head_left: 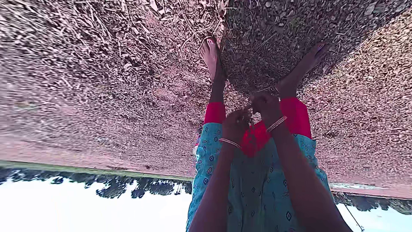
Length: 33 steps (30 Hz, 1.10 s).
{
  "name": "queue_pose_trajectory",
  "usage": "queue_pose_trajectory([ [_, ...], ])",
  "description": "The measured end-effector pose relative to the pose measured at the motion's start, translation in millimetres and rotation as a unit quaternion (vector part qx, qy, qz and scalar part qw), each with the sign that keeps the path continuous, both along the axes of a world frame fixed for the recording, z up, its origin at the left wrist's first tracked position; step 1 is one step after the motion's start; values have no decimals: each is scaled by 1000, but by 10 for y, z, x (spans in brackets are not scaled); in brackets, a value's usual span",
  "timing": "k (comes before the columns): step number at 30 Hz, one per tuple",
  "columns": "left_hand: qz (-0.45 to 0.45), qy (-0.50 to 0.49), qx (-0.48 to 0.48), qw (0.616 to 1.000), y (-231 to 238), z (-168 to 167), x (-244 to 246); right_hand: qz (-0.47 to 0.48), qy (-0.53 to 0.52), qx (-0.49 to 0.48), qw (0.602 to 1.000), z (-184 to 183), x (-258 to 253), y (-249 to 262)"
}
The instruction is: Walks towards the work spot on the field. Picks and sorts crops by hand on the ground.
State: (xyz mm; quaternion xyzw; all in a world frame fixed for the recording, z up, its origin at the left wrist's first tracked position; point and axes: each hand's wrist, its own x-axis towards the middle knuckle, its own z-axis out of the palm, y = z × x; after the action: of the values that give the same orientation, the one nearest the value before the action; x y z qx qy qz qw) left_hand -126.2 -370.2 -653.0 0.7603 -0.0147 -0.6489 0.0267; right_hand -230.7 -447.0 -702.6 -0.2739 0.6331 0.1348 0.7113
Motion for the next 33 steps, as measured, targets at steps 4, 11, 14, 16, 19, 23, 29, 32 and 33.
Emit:
queue_pose_trajectory([
  [4,51,-4,-18,999,-78,14,71,-234,79,123,961,56,230,62],
  [11,59,-36,-46,997,-51,35,97,-204,70,81,973,32,269,47],
  [14,55,-74,-50,994,-33,26,95,-158,-39,44,986,-42,145,-70],
  [16,57,-89,-56,993,-7,19,87,-164,-122,31,978,-62,76,-98],
  [19,86,-77,-52,992,20,10,81,-129,-216,4,968,0,53,-97],
  [23,92,-59,-46,993,35,-8,63,-89,-201,-36,975,-49,110,-49],
  [29,72,-50,-13,996,-51,-9,106,-27,-137,-112,984,-39,148,-8],
  [32,88,-46,-20,995,-44,-28,105,-22,-112,-153,982,-60,176,10],
  [33,93,-44,-24,994,-41,-26,108,-16,-115,-169,979,-58,176,14],
])
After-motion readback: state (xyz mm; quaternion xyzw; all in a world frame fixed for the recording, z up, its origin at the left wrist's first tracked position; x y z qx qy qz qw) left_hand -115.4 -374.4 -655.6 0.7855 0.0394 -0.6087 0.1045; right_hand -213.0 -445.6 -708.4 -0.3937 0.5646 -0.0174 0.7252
